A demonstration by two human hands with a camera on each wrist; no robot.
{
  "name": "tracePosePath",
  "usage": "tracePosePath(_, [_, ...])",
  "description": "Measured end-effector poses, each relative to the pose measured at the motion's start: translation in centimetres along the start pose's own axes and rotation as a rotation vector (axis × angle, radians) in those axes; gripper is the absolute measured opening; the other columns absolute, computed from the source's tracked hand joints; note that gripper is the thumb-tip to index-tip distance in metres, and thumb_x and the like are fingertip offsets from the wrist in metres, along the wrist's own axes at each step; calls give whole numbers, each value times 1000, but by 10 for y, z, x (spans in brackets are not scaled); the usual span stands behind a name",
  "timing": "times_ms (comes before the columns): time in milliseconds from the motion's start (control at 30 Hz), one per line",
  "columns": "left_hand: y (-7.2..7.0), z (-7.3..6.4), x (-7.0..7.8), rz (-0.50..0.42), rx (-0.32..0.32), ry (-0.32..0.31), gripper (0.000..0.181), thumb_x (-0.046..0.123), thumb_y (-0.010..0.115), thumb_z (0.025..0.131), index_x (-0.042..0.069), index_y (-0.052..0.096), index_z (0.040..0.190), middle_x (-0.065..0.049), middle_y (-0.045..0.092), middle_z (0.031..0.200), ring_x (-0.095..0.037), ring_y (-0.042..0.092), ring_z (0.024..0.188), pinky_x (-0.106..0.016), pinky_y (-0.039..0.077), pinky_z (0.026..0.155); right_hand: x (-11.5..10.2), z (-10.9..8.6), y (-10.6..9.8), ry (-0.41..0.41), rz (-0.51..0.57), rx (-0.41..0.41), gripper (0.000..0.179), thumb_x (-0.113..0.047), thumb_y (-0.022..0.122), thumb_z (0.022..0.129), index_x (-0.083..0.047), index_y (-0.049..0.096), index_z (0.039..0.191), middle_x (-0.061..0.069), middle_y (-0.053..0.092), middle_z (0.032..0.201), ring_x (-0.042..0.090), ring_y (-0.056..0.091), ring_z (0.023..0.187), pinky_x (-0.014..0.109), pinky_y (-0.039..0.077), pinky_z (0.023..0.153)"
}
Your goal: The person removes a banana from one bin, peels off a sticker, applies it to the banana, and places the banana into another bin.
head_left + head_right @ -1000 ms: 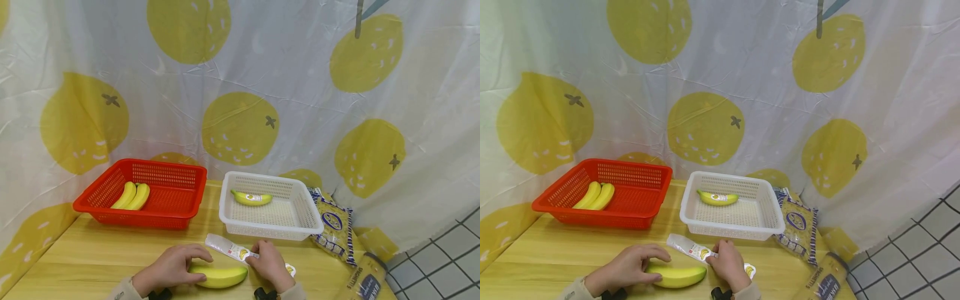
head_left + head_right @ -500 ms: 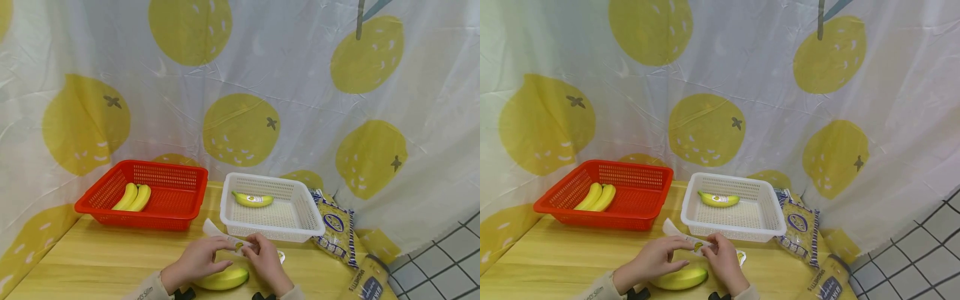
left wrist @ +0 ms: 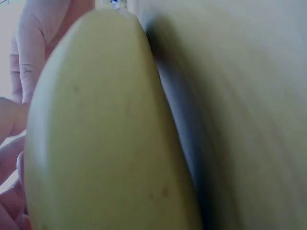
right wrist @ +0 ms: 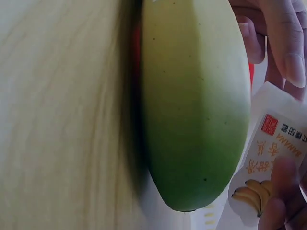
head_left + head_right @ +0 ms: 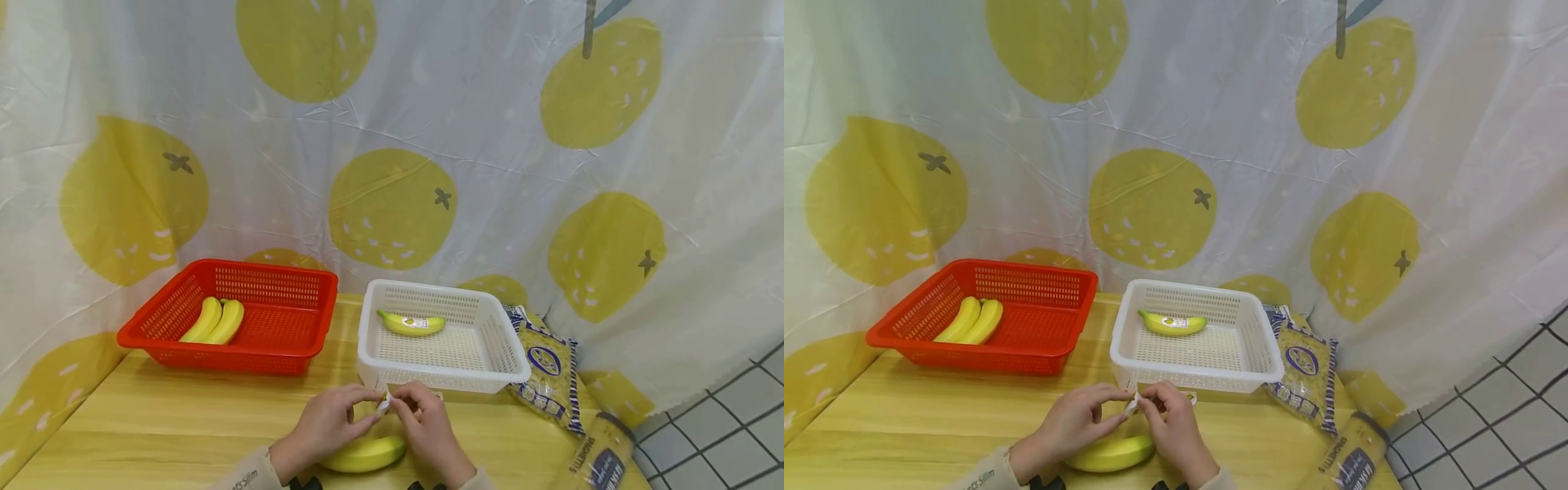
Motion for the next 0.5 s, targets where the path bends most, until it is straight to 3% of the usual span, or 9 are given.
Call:
tracePosePath(233, [0, -1, -4, -18, 22, -24, 19, 34, 83, 88, 29, 79, 106, 10, 75, 93, 9, 43, 59, -15, 39, 51, -12, -1, 6, -145, 33, -17, 13, -4, 66, 98, -15, 69, 102, -3, 69, 96, 11, 61, 77, 23, 54, 67])
tracePosePath(500, [1, -2, -4, -18, 31, -22, 15, 36, 84, 87, 30, 79, 100, 13, 73, 88, 8, 46, 61, -15, 40, 54, -11, -2, 10, -159, 12, -15, 13, -2, 68, 96, -15, 70, 100, -3, 70, 95, 10, 61, 77, 24, 54, 66])
Point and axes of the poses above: each hand's wrist, its own z-axis towards the middle knuckle, its own y-axis out of the palm, x = y × z, the point moved 7 cm from there along z, towards the middle knuckle
